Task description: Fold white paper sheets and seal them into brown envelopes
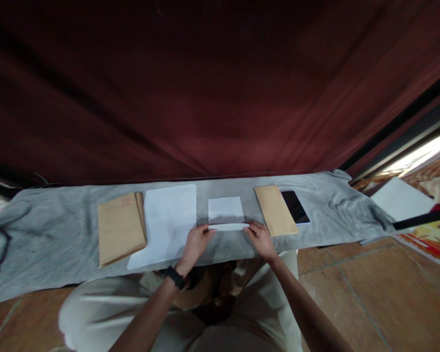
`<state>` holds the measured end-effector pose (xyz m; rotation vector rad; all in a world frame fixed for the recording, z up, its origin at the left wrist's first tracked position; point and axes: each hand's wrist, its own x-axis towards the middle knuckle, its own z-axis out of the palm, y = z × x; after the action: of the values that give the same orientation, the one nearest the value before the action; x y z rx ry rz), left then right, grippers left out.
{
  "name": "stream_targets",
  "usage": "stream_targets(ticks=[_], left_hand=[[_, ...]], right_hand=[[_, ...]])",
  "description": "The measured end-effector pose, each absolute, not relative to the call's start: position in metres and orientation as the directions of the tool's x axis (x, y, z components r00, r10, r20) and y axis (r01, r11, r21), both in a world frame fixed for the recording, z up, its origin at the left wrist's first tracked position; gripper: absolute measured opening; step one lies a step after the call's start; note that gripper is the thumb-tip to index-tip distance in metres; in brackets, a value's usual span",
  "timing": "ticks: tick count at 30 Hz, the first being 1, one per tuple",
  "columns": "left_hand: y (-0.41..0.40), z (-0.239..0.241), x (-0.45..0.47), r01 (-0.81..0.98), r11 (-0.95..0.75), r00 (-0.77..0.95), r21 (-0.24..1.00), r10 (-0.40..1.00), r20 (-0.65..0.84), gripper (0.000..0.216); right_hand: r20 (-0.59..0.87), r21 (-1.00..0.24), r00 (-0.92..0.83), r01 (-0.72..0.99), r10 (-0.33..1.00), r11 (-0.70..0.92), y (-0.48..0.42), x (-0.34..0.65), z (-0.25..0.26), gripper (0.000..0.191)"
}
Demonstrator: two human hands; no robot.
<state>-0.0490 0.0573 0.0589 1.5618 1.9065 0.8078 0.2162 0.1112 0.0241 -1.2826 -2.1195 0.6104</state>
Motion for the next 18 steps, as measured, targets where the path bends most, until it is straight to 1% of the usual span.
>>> stream_targets(ticks=[2, 4, 7, 12, 14, 18], left_hand=[[0.063, 0.058, -0.051, 0.644, 0.154, -0.207, 0.749, 0.978, -0.024, 0.027], [0.068, 0.059, -0.052, 0.634, 0.154, -0.225, 0.758, 0.974, -0.009, 0.030], [0.074, 0.060, -0.050, 0.627, 0.154, -0.252, 0.763, 0.968, 0.011, 0.031], [0.080, 0.061, -0.046, 0.623, 0.168, -0.295, 0.764, 0.955, 0.030, 0.029], [0.082, 0.062, -0.046, 0.620, 0.174, -0.308, 0.765, 0.951, 0.033, 0.030], [0.084, 0.064, -0.045, 0.610, 0.176, -0.312, 0.773, 0.950, 0.030, 0.030]], right_hand=[[0.243, -0.661, -0.344, 0.626, 0.907, 0.415, 0.114, 0.214, 0.025, 0.036], [0.243, -0.679, -0.319, 0.619, 0.916, 0.395, 0.118, 0.210, 0.026, 0.038], [0.219, -0.702, -0.283, 0.619, 0.934, 0.352, 0.123, 0.205, 0.028, 0.040], [0.165, -0.706, -0.195, 0.661, 0.967, 0.254, 0.131, 0.198, 0.030, 0.039], [0.165, -0.734, -0.197, 0.630, 0.966, 0.254, 0.133, 0.198, 0.030, 0.039], [0.157, -0.788, -0.285, 0.541, 0.945, 0.294, 0.135, 0.201, 0.028, 0.037]])
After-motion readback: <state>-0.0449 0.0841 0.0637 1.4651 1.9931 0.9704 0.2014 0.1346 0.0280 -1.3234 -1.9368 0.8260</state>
